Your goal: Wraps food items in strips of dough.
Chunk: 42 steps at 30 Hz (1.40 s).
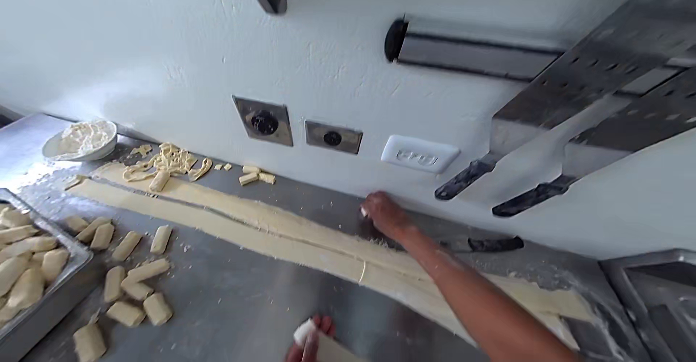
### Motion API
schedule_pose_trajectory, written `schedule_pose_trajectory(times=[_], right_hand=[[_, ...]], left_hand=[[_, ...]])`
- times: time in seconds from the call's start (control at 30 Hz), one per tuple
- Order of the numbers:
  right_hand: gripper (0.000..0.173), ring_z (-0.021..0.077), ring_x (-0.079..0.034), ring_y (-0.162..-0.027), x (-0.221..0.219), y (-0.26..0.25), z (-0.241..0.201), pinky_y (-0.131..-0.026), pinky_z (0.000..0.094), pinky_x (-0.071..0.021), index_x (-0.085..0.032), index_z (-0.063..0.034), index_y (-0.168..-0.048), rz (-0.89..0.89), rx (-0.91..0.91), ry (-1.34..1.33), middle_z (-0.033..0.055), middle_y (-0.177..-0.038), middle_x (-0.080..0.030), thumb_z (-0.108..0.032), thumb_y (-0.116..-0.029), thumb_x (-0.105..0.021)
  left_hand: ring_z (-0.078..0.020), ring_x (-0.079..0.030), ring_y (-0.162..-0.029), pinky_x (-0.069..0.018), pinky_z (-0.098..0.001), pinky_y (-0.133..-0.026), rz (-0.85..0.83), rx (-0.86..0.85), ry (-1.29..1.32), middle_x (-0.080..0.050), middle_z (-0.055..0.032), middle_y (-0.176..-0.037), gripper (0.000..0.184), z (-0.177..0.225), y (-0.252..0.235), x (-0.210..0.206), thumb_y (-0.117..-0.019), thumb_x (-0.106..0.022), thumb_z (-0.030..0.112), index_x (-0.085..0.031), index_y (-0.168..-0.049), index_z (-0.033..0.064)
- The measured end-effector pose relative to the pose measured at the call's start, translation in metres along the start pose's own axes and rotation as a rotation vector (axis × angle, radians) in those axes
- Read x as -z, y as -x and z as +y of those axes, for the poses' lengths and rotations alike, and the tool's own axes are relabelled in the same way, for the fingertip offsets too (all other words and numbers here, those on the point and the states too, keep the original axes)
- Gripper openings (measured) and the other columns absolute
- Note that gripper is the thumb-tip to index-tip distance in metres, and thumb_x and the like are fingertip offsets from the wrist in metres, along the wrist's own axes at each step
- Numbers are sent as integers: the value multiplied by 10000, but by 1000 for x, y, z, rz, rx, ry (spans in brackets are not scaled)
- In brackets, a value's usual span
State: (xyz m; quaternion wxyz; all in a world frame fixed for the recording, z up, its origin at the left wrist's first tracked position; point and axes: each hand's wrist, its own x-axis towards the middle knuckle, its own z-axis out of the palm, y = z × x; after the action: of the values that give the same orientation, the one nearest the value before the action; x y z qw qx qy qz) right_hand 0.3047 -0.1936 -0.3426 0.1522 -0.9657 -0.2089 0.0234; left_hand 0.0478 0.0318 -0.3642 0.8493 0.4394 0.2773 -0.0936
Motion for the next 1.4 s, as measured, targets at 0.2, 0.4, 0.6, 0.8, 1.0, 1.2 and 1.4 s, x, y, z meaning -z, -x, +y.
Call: schedule_pose_trajectory(times=[0.2,0.4,0.6,0.8,1.0,1.2,1.4], right_hand=[[253,328,-641,-1084,1,112,-109,-947,471,-547,-733,-38,-1201,256,21,-380,185,-1137,-659,-69,-958,-670],[418,331,-684,-1006,-76,208,-199,-915,396,-577,-693,-2,-1297,244,-164,-576,212,-1080,-690,33,-885,-629],[567,354,-685,-1101,-86,206,-196,-1037,455,-502,-436,53,-1516,180,-224,-573,169,-1162,-732,-49,-979,-587],[692,344,-657,-1120,-89,232,-169,-1029,488,-491,-429,83,-1501,371,-260,-531,139,-1163,-724,-30,-871,-692],[515,279,-583,-1303,-52,210,-153,-1145,372,-425,-474,7,-1504,-77,-199,-839,178,-1383,-622,-13,-999,-571],[294,227,-631,-858,-28,141,-140,-823,451,-489,-660,65,-1135,-702,-148,-840,188,-1011,-692,-208,-1049,-593],[384,287,-630,-834,-7,181,-134,-802,503,-480,-661,80,-1018,-816,-261,-609,196,-933,-677,-295,-1055,-587]], left_hand=[[-196,-738,-1035,-602,-332,-906,106,-26,1,-742,-145,-1144,292,14,-2,-3,-1076,-396,15,-508,-1322,-96],[-170,-739,-975,-603,-317,-852,148,-90,-78,-740,-144,-1091,239,10,1,-6,-1082,-389,19,-465,-1287,-79],[-196,-704,-1118,-547,-325,-996,-33,-537,-527,-739,-181,-1127,223,-6,8,10,-1004,-477,3,-600,-1100,-157],[-571,-452,-1353,-231,-740,-1132,-272,-987,-1331,-629,-243,-1357,395,-40,0,19,-970,-501,295,-812,-983,51],[-342,-704,-1093,-550,-440,-990,-261,-1063,-1146,-740,-213,-1106,178,-15,-3,19,-871,-652,15,-759,-987,-66],[-301,-725,-926,-594,-368,-819,-62,-1106,-1185,-719,-250,-983,66,31,-30,43,-835,-663,-60,-705,-862,-102],[-367,-731,-957,-595,-417,-864,-153,-1156,-1248,-701,-302,-1086,357,22,-34,34,-825,-728,-49,-619,-1141,-174]])
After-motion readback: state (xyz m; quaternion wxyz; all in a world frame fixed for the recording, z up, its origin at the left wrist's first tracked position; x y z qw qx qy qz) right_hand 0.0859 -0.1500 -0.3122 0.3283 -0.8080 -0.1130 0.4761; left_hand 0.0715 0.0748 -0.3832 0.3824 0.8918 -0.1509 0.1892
